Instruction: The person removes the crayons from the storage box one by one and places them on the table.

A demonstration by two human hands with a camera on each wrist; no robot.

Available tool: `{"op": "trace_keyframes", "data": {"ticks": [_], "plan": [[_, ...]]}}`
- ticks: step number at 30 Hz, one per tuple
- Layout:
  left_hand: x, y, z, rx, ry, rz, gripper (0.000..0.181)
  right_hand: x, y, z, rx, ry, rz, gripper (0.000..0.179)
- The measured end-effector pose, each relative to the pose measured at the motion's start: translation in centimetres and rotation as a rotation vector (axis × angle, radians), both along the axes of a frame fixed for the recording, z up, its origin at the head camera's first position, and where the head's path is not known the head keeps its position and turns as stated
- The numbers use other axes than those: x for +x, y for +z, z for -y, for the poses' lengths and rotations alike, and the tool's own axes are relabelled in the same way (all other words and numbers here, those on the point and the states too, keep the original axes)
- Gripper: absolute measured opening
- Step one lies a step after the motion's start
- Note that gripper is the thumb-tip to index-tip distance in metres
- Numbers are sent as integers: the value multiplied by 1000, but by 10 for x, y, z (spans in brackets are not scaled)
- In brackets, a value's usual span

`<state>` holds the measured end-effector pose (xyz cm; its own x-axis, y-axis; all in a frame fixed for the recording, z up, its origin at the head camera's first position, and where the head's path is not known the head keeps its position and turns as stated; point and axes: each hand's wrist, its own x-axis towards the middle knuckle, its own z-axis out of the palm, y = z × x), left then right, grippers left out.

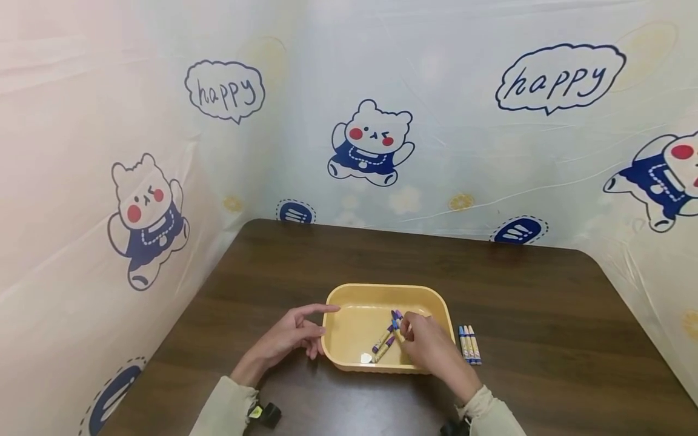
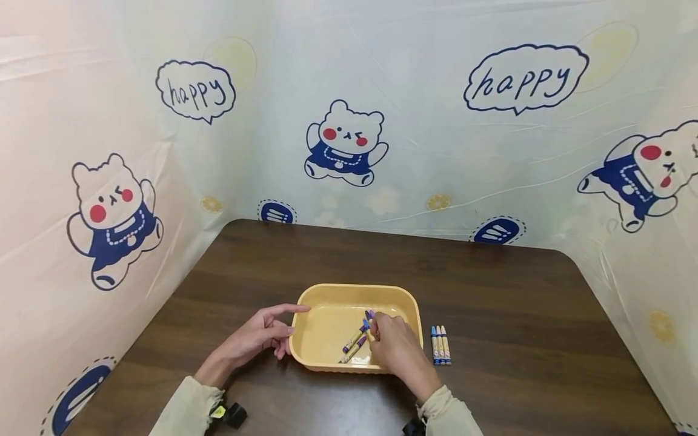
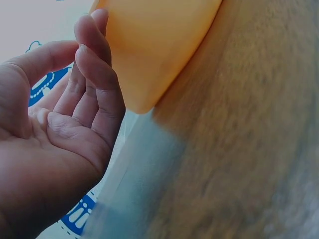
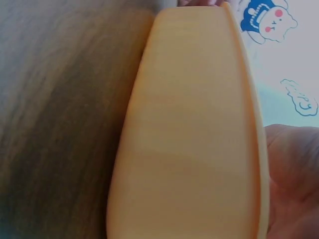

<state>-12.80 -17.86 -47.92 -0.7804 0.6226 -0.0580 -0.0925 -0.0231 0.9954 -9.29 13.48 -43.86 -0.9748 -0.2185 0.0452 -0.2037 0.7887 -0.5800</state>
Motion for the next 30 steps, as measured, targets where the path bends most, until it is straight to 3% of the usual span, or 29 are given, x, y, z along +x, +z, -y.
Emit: {"op": "trace_keyframes", "data": {"ticks": [8,13,20,30], "plan": [[-3,1,-1,-22,5,7,50,-8,-2,2,-119,47,-66,17],[-3,1,-2,-14,-4,9,51,-10,-4,-6,-213,64,21,8],[-4,0,-2,-7,-4,-5,50,-14,3,-17,-348,152,136,7],[-1,0,0,-15,-3,-7,50,-17,8,-17,-343,207,88,18]]}}
